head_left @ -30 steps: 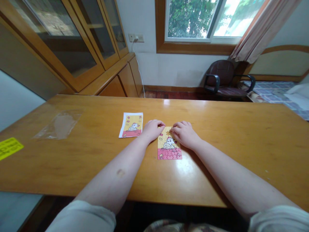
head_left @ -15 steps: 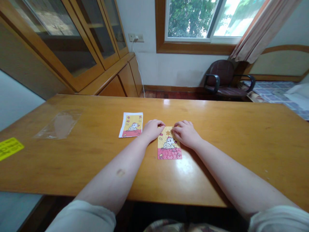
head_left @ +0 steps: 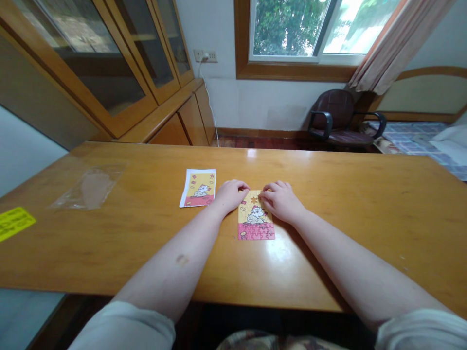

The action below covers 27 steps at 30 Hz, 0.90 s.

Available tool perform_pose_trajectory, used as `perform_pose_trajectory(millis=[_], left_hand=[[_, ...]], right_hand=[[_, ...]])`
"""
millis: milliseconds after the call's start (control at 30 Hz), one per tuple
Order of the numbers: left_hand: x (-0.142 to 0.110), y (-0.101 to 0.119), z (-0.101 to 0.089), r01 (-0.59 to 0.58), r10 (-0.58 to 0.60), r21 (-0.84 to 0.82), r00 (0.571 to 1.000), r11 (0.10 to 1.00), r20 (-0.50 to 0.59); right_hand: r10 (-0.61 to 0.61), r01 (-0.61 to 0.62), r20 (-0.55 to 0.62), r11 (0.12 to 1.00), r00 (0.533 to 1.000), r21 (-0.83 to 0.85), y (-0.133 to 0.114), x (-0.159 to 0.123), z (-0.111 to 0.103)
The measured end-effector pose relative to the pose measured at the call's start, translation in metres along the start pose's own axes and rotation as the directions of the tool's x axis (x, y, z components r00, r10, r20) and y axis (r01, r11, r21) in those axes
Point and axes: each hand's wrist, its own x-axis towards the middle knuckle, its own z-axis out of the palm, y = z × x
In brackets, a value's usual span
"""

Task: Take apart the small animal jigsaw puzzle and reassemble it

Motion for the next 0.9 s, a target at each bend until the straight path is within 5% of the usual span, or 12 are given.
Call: perform_pose_trajectory(millis=[500,900], left_hand=[[-0.0005,0.0009,-0.0014,-0.006,0.006,0.009,1.0,1.0,-0.002],[-0.0033,0.0039,0.0021,0.029,-0.028,0.035,0.999,0.999,-0.038]], right_hand=[[-0.036,0.037,-0.007,0.995,0.999,0.093,0.0039,0.0002,0.0037],[0.071,-0.069,-0.022,0.995,0.997,0.074,0.0035,0.0003,-0.0001]])
